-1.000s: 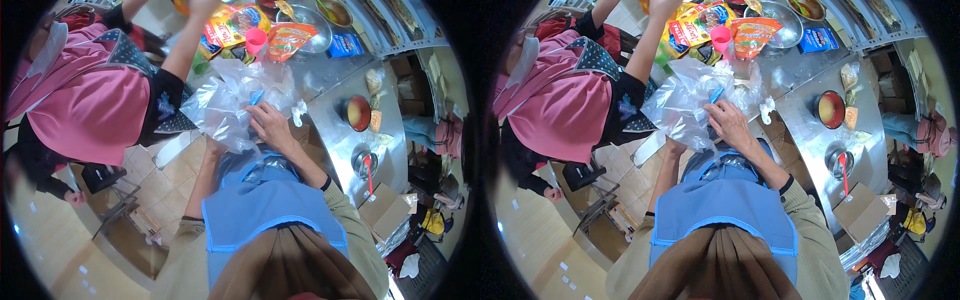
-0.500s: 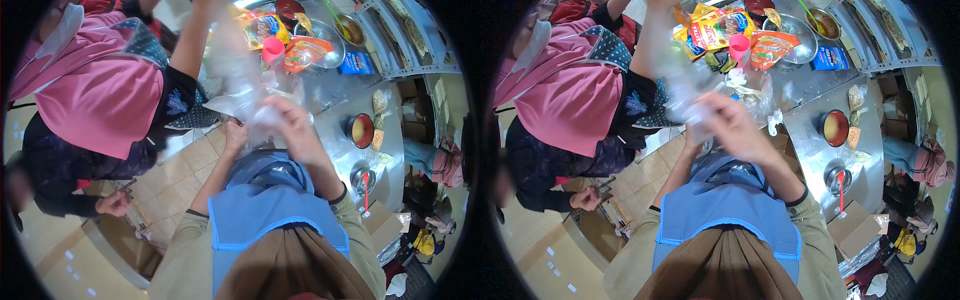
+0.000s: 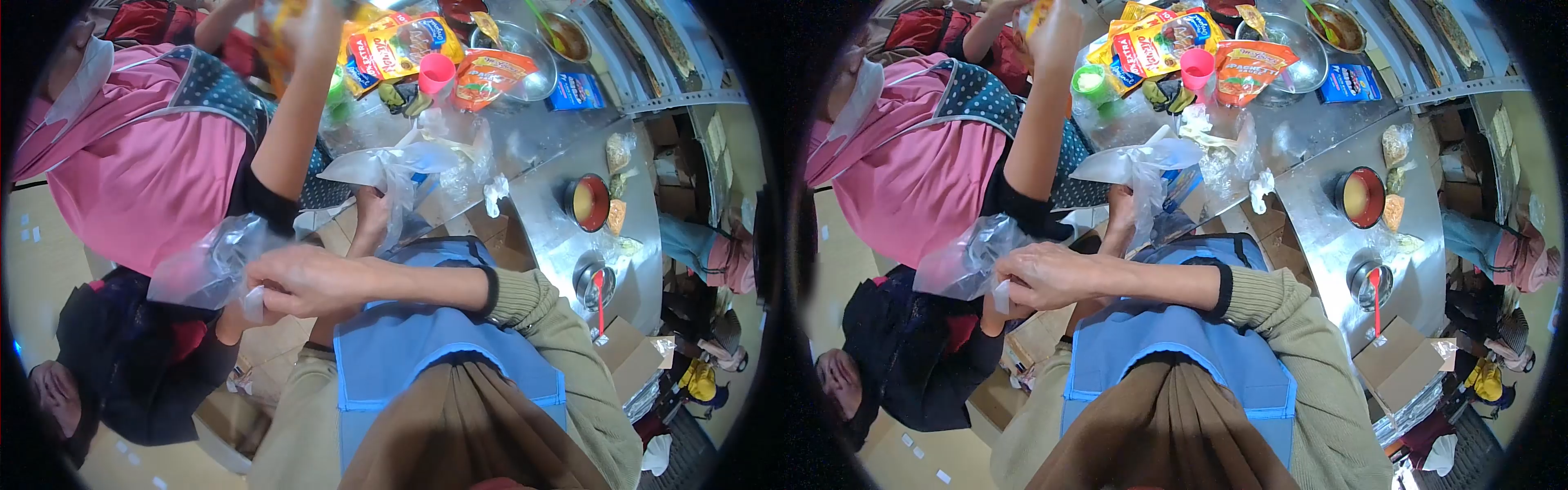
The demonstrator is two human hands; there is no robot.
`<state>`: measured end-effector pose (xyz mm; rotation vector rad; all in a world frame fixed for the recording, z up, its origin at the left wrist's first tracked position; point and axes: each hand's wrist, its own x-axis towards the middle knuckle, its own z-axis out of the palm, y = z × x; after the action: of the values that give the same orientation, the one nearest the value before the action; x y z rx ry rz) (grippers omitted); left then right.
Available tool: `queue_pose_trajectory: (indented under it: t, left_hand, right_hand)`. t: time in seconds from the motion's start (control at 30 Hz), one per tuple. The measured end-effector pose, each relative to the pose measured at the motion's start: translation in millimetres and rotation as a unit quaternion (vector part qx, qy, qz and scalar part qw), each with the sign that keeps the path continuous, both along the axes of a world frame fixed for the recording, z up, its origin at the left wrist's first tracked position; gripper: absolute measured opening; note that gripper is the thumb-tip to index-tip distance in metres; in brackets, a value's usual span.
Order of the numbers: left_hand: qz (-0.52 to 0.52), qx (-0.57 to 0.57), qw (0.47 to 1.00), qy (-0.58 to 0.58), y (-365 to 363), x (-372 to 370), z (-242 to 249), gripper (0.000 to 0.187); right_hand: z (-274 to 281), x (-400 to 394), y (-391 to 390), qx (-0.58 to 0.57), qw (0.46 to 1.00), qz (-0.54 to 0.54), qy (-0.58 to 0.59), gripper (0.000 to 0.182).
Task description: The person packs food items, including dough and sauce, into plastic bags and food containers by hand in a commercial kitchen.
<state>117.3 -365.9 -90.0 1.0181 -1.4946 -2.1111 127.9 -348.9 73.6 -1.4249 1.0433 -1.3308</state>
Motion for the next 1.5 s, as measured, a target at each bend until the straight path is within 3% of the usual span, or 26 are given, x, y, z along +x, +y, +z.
queue_pose_trajectory:
  t: [0.07, 0.2, 0.3, 0.4, 0.5, 0.6, 0.7, 0.8, 0.9, 0.93, 1.03, 1.13, 1.23, 1.27, 1.37, 1.5]
  left_hand:
    - [0.003, 0.004, 1.000, 0.000, -0.4, 0.3, 0.2, 0.041]
    - [0.010, 0.021, 1.000, -0.006, -0.9, 3.6, 4.1, 0.041]
    - [0.025, 0.036, 0.999, -0.015, -1.5, 9.1, 9.5, 0.041]
    - [0.039, 0.047, 0.998, -0.030, 1.1, 9.3, 13.1, 0.041]
    - [0.041, 0.050, 0.998, -0.016, 4.5, 9.2, 15.4, 0.041]
    - [0.027, 0.067, 0.997, 0.024, 7.2, 11.2, 5.9, 0.039]
    - [-0.021, -0.011, 1.000, -0.014, 3.1, 15.7, -4.8, 0.043]
    - [0.033, -0.021, 0.995, 0.095, 4.7, 12.3, -4.5, 0.045]
    - [0.133, 0.135, 0.966, 0.174, 8.5, 26.3, 1.3, 0.043]
    - [0.147, 0.123, 0.959, 0.208, 12.1, 30.0, 0.8, 0.037]
    - [0.075, 0.052, 0.979, 0.184, 12.8, 45.5, -11.4, 0.041]
    - [0.029, -0.075, 0.983, 0.168, 23.6, 32.0, 21.0, 0.036]
    - [-0.047, -0.195, 0.979, -0.019, 20.3, 33.5, -1.4, 0.018]
    - [-0.007, -0.165, 0.986, 0.010, 21.6, 31.8, -4.7, 0.010]
    - [0.041, -0.094, 0.994, 0.027, 22.4, 28.3, -3.1, 0.010]
    - [0.051, -0.098, 0.994, 0.000, 22.5, 26.7, -7.1, 0.013]
  right_hand:
    - [-1.4, 0.1, 1.0, -0.010, 1.000, 0.006, 0.005, 0.018]
    - [-9.7, -8.8, 15.6, -0.069, 0.988, -0.112, 0.078, 0.020]
    - [2.9, -55.1, 51.7, 0.077, 0.929, -0.245, 0.266, 0.018]
    - [-22.3, -86.1, 84.2, 0.221, 0.856, -0.308, 0.351, 0.034]
    - [-48.0, -89.8, 92.9, 0.255, 0.829, -0.335, 0.368, 0.036]
    - [-66.7, -86.6, 89.5, 0.212, 0.831, -0.389, 0.337, 0.035]
    - [-71.2, -89.4, 89.6, 0.225, 0.849, -0.390, 0.278, 0.032]
    - [-89.6, -94.1, 91.9, 0.233, 0.876, -0.401, 0.130, 0.024]
    - [-97.7, -98.2, 95.2, 0.244, 0.877, -0.414, 0.013, 0.020]
    - [-98.8, -99.6, 96.7, 0.252, 0.874, -0.416, -0.015, 0.020]
    - [-108.5, -101.7, 99.4, 0.250, 0.875, -0.409, -0.064, 0.023]
    - [-104.4, -104.4, 100.5, 0.290, 0.875, -0.381, -0.075, 0.023]
    - [-116.4, -104.3, 102.0, 0.269, 0.890, -0.367, -0.028, 0.022]
    - [-115.8, -104.6, 102.7, 0.270, 0.887, -0.374, -0.029, 0.022]
    - [-112.4, -105.7, 106.8, 0.268, 0.876, -0.396, -0.057, 0.021]
    - [-123.9, -116.6, 121.3, 0.248, 0.853, -0.435, -0.149, 0.020]
